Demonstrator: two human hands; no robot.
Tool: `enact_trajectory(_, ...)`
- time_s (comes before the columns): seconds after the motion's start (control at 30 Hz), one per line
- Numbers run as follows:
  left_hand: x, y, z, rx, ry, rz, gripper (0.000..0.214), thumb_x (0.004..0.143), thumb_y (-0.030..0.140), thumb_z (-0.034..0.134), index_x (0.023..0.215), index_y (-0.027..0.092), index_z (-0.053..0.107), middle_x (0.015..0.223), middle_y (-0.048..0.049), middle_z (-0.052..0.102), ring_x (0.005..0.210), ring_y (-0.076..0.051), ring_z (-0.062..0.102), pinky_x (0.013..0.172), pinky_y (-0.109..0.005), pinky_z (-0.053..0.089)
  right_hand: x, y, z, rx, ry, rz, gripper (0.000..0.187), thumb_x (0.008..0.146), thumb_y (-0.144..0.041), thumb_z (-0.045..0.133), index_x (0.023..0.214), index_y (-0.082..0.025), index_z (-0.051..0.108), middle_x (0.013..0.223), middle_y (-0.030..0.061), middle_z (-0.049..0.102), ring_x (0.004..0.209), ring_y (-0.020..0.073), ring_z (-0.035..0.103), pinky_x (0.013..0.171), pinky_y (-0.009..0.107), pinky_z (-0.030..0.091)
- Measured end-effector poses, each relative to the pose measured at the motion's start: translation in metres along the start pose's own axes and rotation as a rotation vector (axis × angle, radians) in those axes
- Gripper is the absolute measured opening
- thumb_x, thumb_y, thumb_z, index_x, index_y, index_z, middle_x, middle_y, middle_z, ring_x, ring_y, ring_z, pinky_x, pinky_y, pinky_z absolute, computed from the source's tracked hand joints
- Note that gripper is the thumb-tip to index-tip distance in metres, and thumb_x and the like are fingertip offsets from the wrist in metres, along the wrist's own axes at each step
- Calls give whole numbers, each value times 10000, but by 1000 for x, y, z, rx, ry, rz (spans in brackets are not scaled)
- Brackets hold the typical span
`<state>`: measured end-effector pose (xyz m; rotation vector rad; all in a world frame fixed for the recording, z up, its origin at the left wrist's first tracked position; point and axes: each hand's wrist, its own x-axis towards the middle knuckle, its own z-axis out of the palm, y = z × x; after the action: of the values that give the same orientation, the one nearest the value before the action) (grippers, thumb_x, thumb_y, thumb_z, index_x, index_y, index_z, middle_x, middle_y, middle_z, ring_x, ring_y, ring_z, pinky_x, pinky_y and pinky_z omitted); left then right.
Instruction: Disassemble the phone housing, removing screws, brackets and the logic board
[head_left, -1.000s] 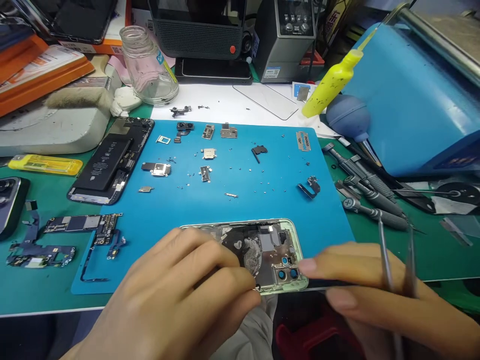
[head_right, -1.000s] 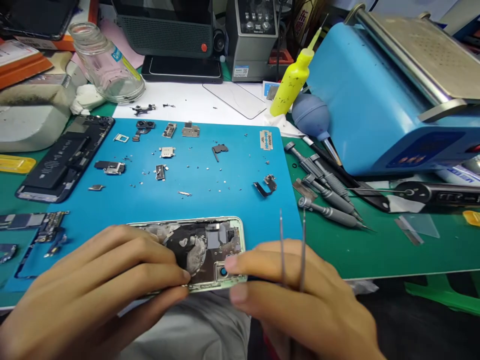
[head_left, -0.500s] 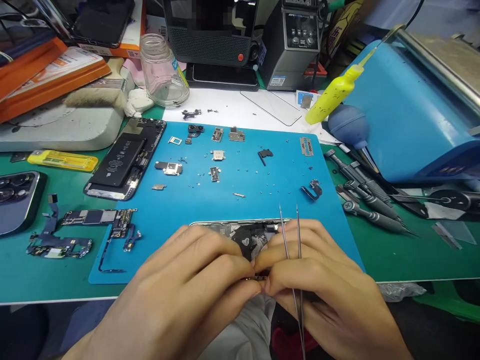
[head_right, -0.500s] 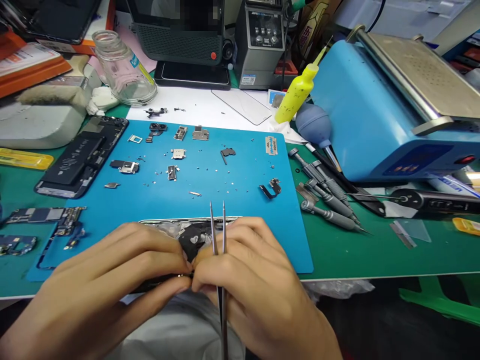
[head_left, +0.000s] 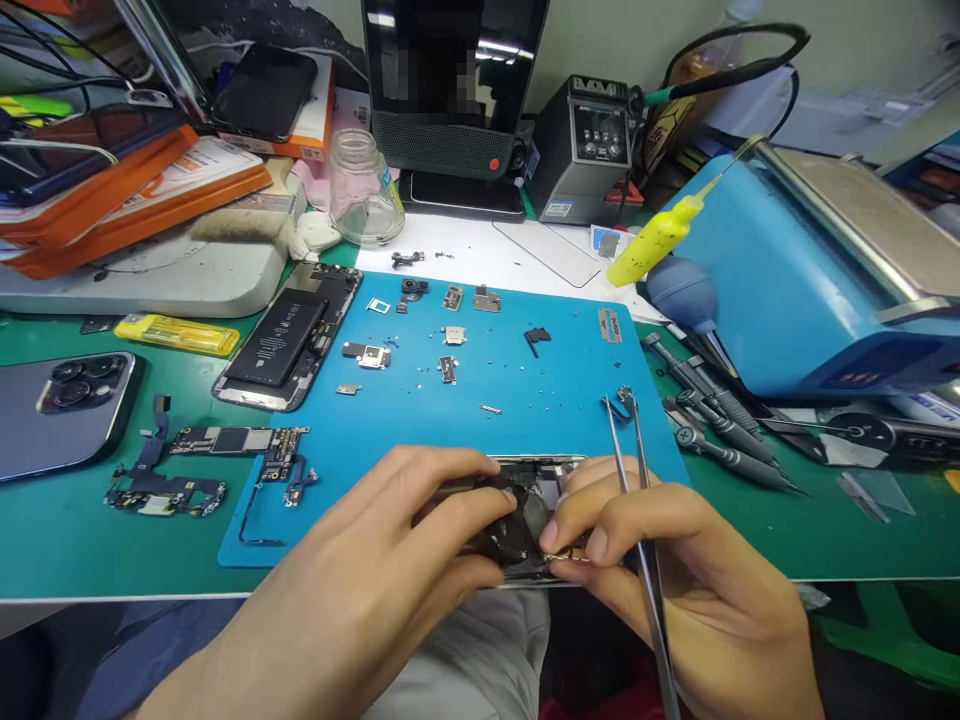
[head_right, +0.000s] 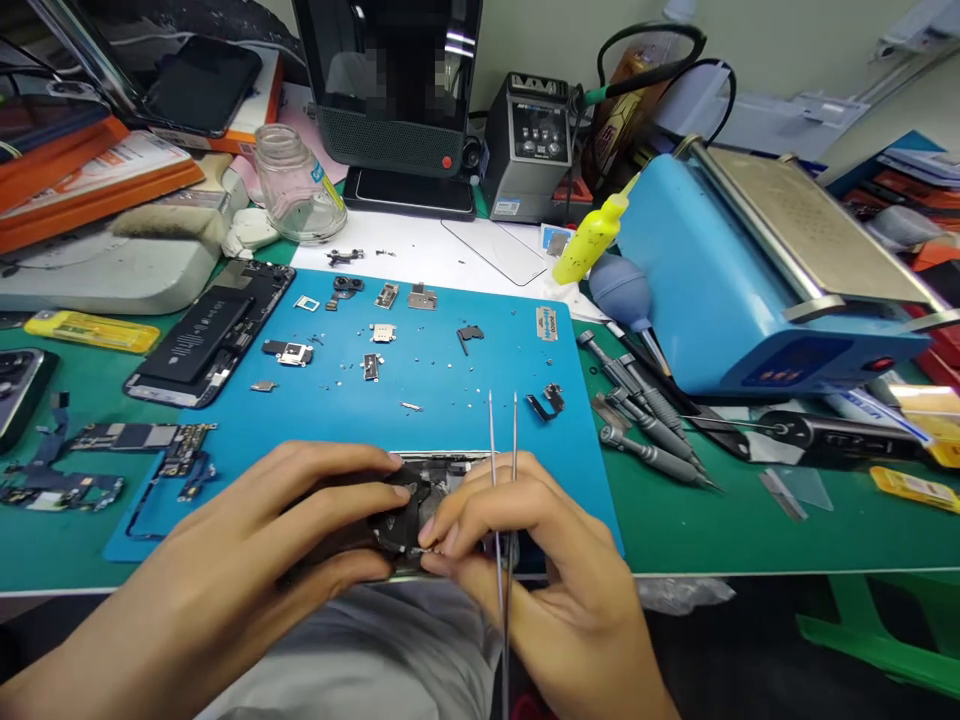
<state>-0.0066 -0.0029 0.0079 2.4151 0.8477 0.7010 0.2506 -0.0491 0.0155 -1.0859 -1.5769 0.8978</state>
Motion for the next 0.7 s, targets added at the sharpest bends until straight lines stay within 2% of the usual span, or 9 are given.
enact_trajectory(0.1, 4, 2, 1, 52, 37, 27, 248, 1233, 202, 544, 1449, 233, 661, 1425, -48, 781, 1261, -176, 749, 1064, -286, 628, -1, 0, 2, 29, 53, 7, 250, 1002, -79, 871, 1068, -290, 754, 983, -9, 844, 922, 166, 801, 911, 290, 672)
enact_trajectory(0.23, 9, 5, 0, 119, 81, 68, 291, 1247, 184, 469, 1419, 204, 703, 1345, -49, 817, 1089, -183, 785, 909, -306, 622, 2, -1, 0, 52, 120, 7, 212, 983, -143, 925, 1028, -288, 778, 922, -10, 848, 844, 157, 797, 837, 254, 689)
enact_trajectory(0.3, 11, 4, 0, 168, 80, 96, 298, 1240, 169, 480, 1443, 198, 696, 1351, -51, 825, 1065, -192, 794, 882, -317, 611, 3, 0, -3, 64, 133, 9, 191, 983, -171, 938, 1026, -287, 792, 913, -9, 855, 836, 151, 805, 823, 232, 696)
enact_trajectory(0.43, 9, -1, 1, 206, 74, 122, 308, 1227, 168, 526, 1479, 210, 698, 1411, -49, 819, 1135, -183, 797, 946, -282, 607, 0, 5, -9, 132, 256, 2, 199, 1077, -128, 792, 1140, -315, 820, 1002, -10, 883, 961, 147, 850, 899, 225, 715)
enact_trajectory(0.57, 1, -9, 3, 187, 70, 146, 372, 1195, 171, 610, 1554, 222, 692, 1503, -39, 793, 1256, -157, 775, 1087, -227, 592, -4, 11, -10, 116, 440, 38, 257, 1165, -191, 655, 1261, -329, 849, 1063, 7, 896, 1011, 180, 875, 946, 302, 733)
enact_trajectory(0.63, -1, -13, 4, 183, 68, 147, 407, 1183, 156, 627, 1578, 236, 679, 1568, -21, 771, 1330, -146, 768, 1162, -219, 571, -3, 11, -10, 128, 454, 20, 272, 1191, -251, 622, 1319, -329, 849, 1044, 20, 901, 982, 194, 877, 932, 330, 728)
enact_trajectory(0.7, -2, -17, 5, 213, 50, 152, 419, 1186, 181, 636, 1596, 258, 668, 1654, -7, 728, 1388, -150, 763, 1173, -223, 581, -1, 10, -9, 157, 443, -11, 282, 1207, -301, 608, 1352, -329, 848, 986, 14, 894, 929, 176, 863, 923, 309, 705)
